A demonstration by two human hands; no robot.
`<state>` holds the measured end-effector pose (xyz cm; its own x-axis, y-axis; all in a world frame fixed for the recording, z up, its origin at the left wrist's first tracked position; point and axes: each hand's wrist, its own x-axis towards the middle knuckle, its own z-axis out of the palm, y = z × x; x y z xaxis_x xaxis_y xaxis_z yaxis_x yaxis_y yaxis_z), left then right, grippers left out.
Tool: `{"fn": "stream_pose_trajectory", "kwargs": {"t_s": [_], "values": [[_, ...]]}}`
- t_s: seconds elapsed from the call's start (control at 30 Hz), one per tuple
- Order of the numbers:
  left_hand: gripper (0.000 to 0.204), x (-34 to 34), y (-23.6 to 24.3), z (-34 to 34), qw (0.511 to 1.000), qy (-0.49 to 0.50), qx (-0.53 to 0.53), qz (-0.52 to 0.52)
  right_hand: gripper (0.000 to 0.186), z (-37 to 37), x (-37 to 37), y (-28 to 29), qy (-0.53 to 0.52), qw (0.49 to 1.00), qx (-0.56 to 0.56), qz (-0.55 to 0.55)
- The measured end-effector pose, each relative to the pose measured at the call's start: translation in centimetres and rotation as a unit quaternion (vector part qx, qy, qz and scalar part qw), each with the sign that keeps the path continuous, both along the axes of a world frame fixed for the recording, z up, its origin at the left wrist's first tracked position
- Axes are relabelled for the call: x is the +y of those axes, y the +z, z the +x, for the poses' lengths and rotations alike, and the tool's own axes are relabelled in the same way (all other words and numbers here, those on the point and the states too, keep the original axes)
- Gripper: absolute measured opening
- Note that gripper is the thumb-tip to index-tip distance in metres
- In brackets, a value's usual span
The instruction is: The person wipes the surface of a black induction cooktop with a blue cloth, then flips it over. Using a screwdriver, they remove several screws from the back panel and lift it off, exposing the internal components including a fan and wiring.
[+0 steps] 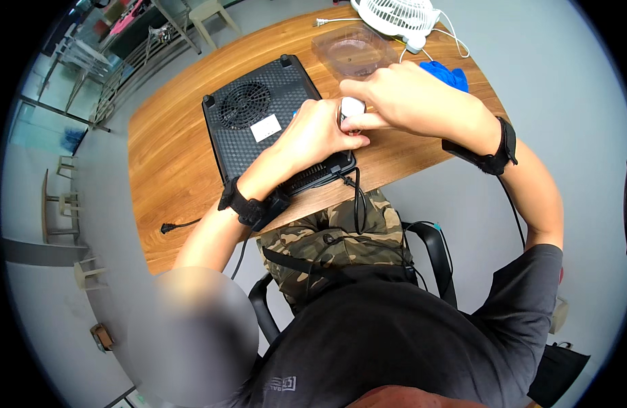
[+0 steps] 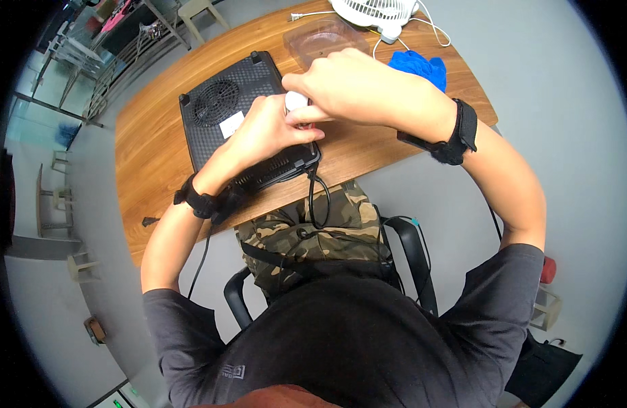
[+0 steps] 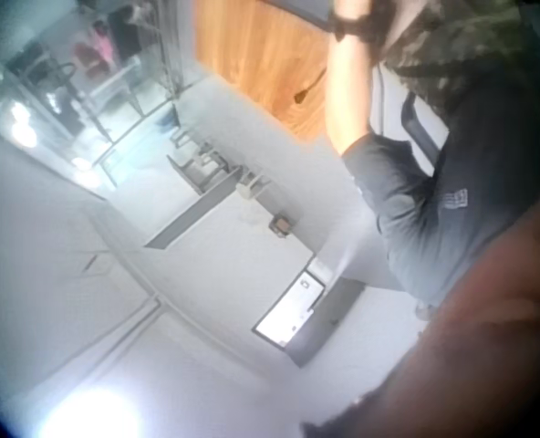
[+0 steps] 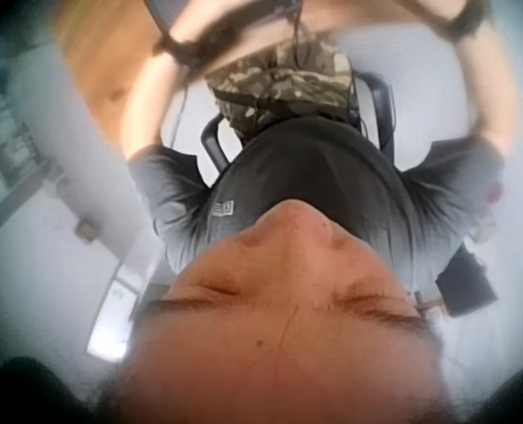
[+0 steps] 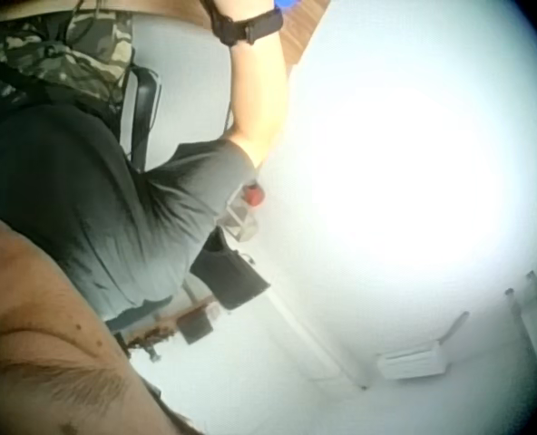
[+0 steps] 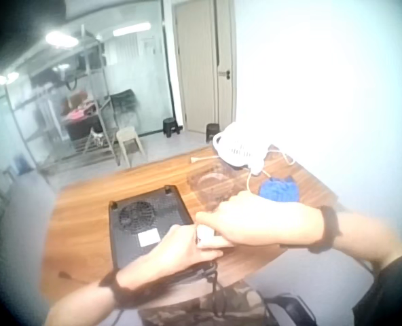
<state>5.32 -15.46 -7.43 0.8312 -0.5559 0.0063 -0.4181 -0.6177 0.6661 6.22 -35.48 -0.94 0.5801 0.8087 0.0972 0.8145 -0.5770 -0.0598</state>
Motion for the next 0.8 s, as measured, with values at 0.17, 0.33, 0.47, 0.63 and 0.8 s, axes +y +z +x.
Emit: {"fn": "stream_pose_trajectory", "kwargs": {"t_s": [0.17,0.33,0.47,0.63,0.8], "values": [[0.041,0.9,0.1,0.1,0.999,-0.037,-0.008,0.001,0.040,0.1,-0.1,-0.2,0.046,0.998,0.036,0.017],[0.040,1.7,0.6,-0.1,0.999,-0.040,-0.011,-0.026,0.035,0.5,-0.6,0.1,0.070,0.991,0.109,0.024],[0.040,0.1,-0.4,-0.4,0.998,-0.017,-0.040,-0.055,0.041,0.2,-0.5,1.1,0.021,0.997,0.072,0.023],[0.042,-0.5,0.0,-0.6,0.999,0.010,-0.022,-0.046,0.042,0.0,0.2,-0.2,0.018,0.999,-0.015,0.035],[0.041,0.5,-0.7,0.0,0.999,-0.031,-0.019,-0.035,0.028,-0.2,0.1,-0.7,0.074,0.995,0.033,0.064]]}}
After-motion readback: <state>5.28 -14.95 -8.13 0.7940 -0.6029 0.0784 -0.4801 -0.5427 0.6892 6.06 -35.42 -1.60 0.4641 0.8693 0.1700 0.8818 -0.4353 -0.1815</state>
